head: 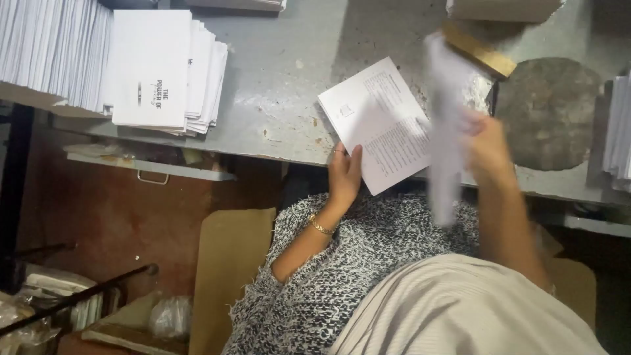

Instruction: Folding printed booklets in half and stacking them on a workbench in a print shop.

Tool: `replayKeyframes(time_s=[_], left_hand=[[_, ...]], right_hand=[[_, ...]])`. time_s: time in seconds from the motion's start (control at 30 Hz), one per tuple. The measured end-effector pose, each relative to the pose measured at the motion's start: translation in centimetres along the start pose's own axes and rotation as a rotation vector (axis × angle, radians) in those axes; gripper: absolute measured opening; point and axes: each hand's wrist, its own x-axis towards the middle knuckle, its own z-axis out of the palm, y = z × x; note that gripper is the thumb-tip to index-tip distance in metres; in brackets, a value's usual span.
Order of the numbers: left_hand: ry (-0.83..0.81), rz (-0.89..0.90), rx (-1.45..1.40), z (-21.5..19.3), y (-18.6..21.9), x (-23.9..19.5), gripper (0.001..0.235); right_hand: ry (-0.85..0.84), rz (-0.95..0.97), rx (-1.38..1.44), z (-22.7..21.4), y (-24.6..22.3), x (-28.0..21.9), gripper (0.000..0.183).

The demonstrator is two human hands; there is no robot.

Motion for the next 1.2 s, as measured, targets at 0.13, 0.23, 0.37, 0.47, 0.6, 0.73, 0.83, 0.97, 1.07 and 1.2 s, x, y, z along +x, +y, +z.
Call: replayKeyframes(time_s=[0.13, 0.23, 0.37, 0.47, 0.6, 0.73, 0.83, 0.97, 1.07, 1.2], left_hand=[[-0.013, 0.01, 0.01, 0.4, -1.4, 0.4, 0.036], [-0.01, 0.021, 0.016, 0.4, -2.4, 0.8, 0.035], [0.001, 0.016, 0.015, 0.3, -4.0, 1.2, 0.034], [0.007, 0.021, 0.016, 0.1, -5.1, 1.6, 0.034], [0.019, 0.027, 0.016, 0.1, -6.8, 1.8, 0.035], [0.044, 0.027, -0.058, -0.5, 1.7, -0.5, 0.048], [0.033, 0.052, -0.064, -0.7, 1.1, -0.4, 0.063], [0.027, 0.153, -0.174, -0.5, -1.5, 0.6, 0.069], [0.038, 0.186, -0.043, -0.1, 0.0, -0.1, 0.069], [-0.003, 0.053, 0.096, -0.1, -3.9, 1.2, 0.06]], right_hand=[[0.046, -0.013, -0.348, 3.2, 2.3, 0.0, 0.039], [0.114, -0.139, -0.572, 5.3, 2.2, -0.2, 0.029], [0.071, -0.179, -0.576, 5.6, -0.1, -1.1, 0.029], [0.087, -0.204, -0.55, 5.5, 0.0, -1.2, 0.028], [0.121, -0.262, -0.43, 4.5, 1.6, -0.8, 0.026], [-0.015, -0.17, -0.029, 0.6, 2.9, 0.6, 0.037], [-0.016, -0.026, 0.32, -3.0, 3.8, 2.1, 0.044], [0.016, 0.295, 0.552, -2.5, -2.4, 1.0, 0.034], [0.076, 0.225, 0.358, -1.2, 4.6, 2.7, 0.032], [0.031, -0.203, -0.248, 2.3, 6.2, 2.1, 0.051]])
